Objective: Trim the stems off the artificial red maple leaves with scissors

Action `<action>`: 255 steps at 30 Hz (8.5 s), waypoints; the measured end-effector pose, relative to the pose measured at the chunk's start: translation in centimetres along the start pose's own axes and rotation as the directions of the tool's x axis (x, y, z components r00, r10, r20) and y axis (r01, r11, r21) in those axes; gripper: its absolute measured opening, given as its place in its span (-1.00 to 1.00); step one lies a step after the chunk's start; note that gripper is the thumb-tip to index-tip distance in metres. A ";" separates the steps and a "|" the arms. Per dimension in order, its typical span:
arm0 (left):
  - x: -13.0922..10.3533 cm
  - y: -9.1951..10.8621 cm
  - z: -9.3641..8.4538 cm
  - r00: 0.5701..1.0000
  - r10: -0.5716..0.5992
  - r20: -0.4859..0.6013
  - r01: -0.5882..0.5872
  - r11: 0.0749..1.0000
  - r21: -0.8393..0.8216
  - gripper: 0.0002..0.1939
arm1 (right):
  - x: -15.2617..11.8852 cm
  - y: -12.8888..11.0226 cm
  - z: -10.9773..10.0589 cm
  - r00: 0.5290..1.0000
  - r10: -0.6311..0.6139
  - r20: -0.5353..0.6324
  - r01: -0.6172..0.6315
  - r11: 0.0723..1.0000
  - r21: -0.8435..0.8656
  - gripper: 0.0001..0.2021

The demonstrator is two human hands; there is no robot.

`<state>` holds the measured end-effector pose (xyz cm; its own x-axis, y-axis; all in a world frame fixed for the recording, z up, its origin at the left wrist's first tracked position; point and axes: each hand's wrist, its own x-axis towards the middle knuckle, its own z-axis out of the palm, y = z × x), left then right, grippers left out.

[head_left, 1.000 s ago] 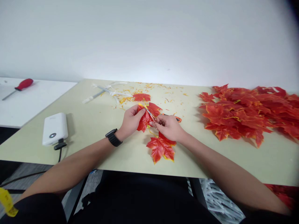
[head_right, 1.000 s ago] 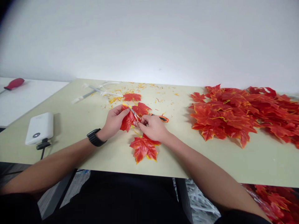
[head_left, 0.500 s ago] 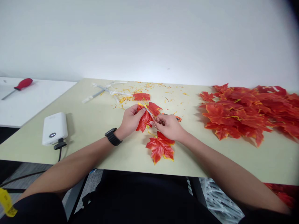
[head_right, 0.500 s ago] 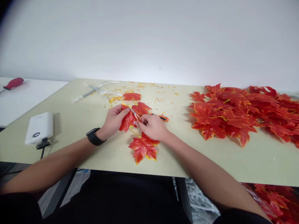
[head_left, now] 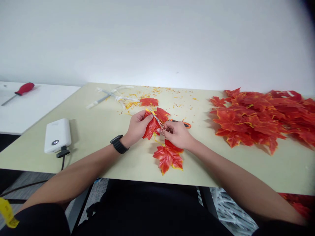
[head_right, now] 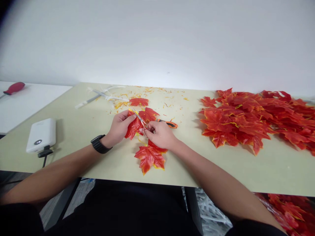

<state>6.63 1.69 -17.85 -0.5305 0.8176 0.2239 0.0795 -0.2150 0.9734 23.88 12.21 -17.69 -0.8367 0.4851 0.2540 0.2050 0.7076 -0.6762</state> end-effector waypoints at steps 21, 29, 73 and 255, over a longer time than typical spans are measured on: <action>-0.1 -0.2 0.0 0.999 -0.019 0.026 0.020 0.999 -0.025 -0.77 | 0.0 0.0 0.1 0.999 0.038 0.020 -0.039 0.998 0.049 -0.76; -0.1 0.2 0.1 1.000 -0.012 0.021 0.012 1.000 -0.007 -0.77 | 0.2 0.1 0.2 0.996 0.087 0.027 -0.090 0.986 0.141 -0.63; 1.6 0.9 -1.9 0.953 -0.110 0.281 0.123 0.992 -0.026 -0.84 | 0.1 0.0 -0.5 0.997 0.047 0.061 -0.051 0.997 0.061 -0.59; 1.1 1.9 -1.7 0.923 -0.047 0.382 -0.005 0.991 0.134 -0.71 | 0.1 0.0 -0.8 0.973 0.031 0.228 -0.103 0.944 0.312 -0.41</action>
<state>4.78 1.31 -15.87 -0.1712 0.9688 0.1795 0.1948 -0.1453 0.9700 24.19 12.64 -17.09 -0.9236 0.3771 0.0685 0.1215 0.4575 -0.8809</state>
